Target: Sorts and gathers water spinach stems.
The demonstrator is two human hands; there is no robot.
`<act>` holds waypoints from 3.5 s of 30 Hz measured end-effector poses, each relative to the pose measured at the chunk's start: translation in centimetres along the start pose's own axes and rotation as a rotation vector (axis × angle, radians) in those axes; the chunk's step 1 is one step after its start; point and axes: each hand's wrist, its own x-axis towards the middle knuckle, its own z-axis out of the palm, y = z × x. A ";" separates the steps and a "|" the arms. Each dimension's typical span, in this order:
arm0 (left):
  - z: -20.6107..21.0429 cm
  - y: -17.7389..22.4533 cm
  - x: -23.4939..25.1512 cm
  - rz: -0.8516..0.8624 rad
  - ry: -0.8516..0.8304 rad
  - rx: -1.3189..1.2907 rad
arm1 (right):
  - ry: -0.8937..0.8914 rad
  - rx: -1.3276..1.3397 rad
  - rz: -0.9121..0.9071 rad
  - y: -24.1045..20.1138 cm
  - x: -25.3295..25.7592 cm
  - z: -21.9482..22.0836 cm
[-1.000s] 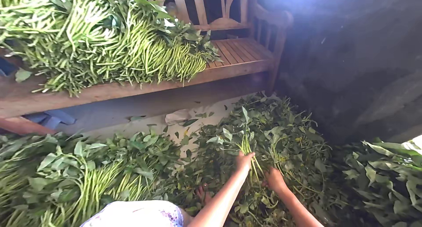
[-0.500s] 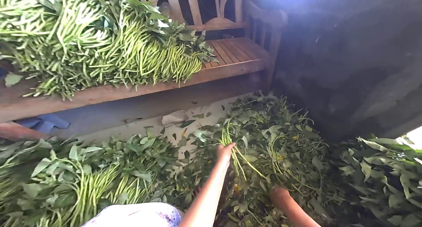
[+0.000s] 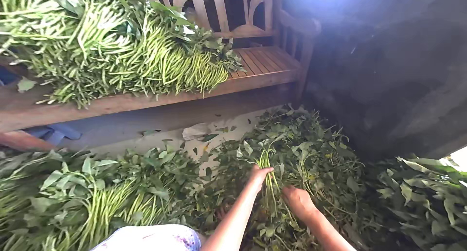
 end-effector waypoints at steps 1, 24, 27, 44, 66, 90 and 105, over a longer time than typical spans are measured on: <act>-0.2 -0.1 0.1 -0.010 0.006 0.005 | 0.019 -0.012 -0.054 0.1 0.0 0.4; -0.2 -0.4 -0.3 -0.084 -0.127 -0.178 | 0.070 0.989 0.011 4.1 2.0 1.2; 0.2 -0.4 -0.6 -0.093 -0.151 -0.165 | 0.027 1.242 0.019 2.9 2.5 2.6; 1.3 -1.9 -0.3 -0.226 -0.074 -0.521 | -0.157 1.354 0.228 3.0 1.4 3.0; -3.5 -1.1 1.9 -0.376 0.215 -0.675 | 0.659 0.309 -0.385 0.4 -0.8 2.4; 3.5 -2.1 -4.6 -0.266 -0.418 -0.268 | 0.396 1.429 0.114 4.6 4.3 4.9; -1.1 2.5 0.5 -0.102 -0.061 -0.545 | 0.200 0.558 0.530 15.2 3.6 5.1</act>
